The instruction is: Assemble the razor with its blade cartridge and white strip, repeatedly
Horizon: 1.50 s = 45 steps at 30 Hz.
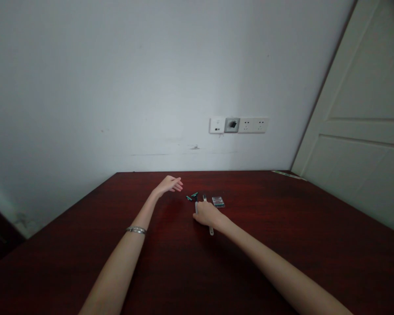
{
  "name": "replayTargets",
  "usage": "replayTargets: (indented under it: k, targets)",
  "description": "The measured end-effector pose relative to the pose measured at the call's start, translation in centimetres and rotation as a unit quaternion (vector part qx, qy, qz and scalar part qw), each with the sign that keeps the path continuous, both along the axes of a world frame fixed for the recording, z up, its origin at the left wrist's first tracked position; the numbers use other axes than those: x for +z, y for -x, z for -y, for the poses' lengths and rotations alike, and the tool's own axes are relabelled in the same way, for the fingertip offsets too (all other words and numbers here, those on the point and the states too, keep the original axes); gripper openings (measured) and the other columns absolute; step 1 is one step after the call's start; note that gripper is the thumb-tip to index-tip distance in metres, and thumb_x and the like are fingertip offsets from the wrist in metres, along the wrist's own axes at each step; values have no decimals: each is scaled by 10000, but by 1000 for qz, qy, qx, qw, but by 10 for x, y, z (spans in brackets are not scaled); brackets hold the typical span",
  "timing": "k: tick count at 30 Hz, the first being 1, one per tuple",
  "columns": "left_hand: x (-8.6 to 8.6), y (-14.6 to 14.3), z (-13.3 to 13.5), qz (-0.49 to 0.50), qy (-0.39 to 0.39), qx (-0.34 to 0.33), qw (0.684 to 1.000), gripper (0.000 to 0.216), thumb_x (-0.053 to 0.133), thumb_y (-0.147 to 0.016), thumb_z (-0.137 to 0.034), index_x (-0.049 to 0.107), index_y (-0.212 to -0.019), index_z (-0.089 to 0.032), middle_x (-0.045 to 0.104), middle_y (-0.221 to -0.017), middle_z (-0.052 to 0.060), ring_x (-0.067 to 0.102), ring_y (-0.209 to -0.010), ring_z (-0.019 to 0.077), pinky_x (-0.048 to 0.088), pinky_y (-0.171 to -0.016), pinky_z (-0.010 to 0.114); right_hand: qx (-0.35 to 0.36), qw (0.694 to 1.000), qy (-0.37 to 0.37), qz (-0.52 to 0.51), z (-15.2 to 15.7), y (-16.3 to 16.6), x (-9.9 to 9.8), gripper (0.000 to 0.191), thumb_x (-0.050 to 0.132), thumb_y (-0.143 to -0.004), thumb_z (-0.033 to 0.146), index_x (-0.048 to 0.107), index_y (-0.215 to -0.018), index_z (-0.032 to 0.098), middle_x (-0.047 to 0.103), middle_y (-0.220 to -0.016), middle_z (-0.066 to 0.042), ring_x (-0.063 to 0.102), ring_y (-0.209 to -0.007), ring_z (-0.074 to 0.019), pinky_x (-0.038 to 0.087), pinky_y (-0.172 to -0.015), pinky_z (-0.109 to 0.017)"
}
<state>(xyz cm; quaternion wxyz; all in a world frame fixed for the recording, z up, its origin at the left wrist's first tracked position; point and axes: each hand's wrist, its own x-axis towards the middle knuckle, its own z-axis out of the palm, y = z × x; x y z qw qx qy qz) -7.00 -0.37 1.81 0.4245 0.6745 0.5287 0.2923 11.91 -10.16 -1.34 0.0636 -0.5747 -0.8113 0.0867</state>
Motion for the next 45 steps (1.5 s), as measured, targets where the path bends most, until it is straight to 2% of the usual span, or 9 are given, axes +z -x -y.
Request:
replayTargets:
  k: [7, 15, 21, 25, 29, 32, 35, 39, 45]
  targets:
    - [6, -3, 1, -12, -15, -11, 1000, 461, 463, -783, -518, 632, -842, -93, 692, -860, 145, 656, -797, 202, 452, -717, 296, -5, 1000, -23, -1, 0, 2, -3, 328, 492, -742, 255, 663, -945, 63, 664, -937, -215, 641, -883, -317, 497, -711, -363]
    - [0, 0, -6, -43, -30, 2, 999, 358, 506, -769, -414, 654, -864, -103, 691, -900, 138, 648, -829, 189, 460, -680, 269, -8, 1000, -19, 3, 3, 2, 1, 346, 472, -767, 316, 672, -921, 79, 666, -937, -213, 639, -891, -313, 491, -719, -367]
    - [12, 0, -7, -147, -187, -16, 971, 225, 570, -688, -290, 693, -759, -116, 702, -814, 95, 639, -783, 190, 458, -706, 261, -61, 997, -34, -18, -4, -19, 30, 411, 470, -758, 458, 669, -900, 128, 667, -948, -189, 637, -874, -314, 474, -690, -372]
    - [20, -4, -5, -188, -220, -38, 957, 241, 577, -674, -264, 698, -817, -111, 700, -826, 87, 636, -755, 182, 458, -676, 243, -93, 994, -32, -56, -16, -49, 55, 368, 473, -751, 471, 662, -771, 156, 680, -836, -144, 640, -809, -277, 450, -649, -327]
    - [6, -4, -11, -234, -228, -92, 941, 217, 582, -666, -241, 701, -812, -134, 698, -809, 71, 630, -743, 172, 450, -690, 238, -104, 988, -35, -107, -27, -78, 68, 355, 475, -766, 444, 630, -645, 148, 659, -685, -105, 621, -655, -196, 405, -570, -250]
    - [-13, -1, -19, -253, -223, -121, 934, 211, 582, -670, -254, 705, -823, -176, 694, -824, 57, 620, -757, 175, 444, -721, 244, -124, 983, -35, -134, -35, -92, 68, 341, 490, -770, 421, 623, -628, 141, 632, -604, -83, 585, -568, -156, 379, -532, -225]
    - [-26, 0, -21, -274, -246, -135, 920, 235, 599, -676, -279, 704, -871, -200, 672, -924, 69, 596, -862, 202, 426, -791, 271, -132, 980, -34, -143, -41, -98, 64, 322, 506, -762, 401, 623, -609, 143, 616, -555, -66, 560, -522, -141, 372, -521, -223]
    - [-32, -4, -17, -300, -278, -160, 898, 254, 613, -696, -296, 697, -919, -210, 626, -1006, 79, 540, -964, 225, 391, -852, 302, -124, 980, -24, -151, -45, -99, 59, 309, 509, -754, 379, 626, -591, 144, 612, -534, -57, 547, -495, -129, 372, -520, -221]
    - [-36, -10, -9, -327, -278, -181, 885, 239, 577, -754, -262, 686, -967, -256, 599, -1006, 68, 509, -966, 222, 388, -805, 298, -123, 981, -20, -149, -48, -101, 57, 297, 501, -745, 360, 616, -579, 142, 597, -508, -50, 535, -473, -120, 373, -516, -216]
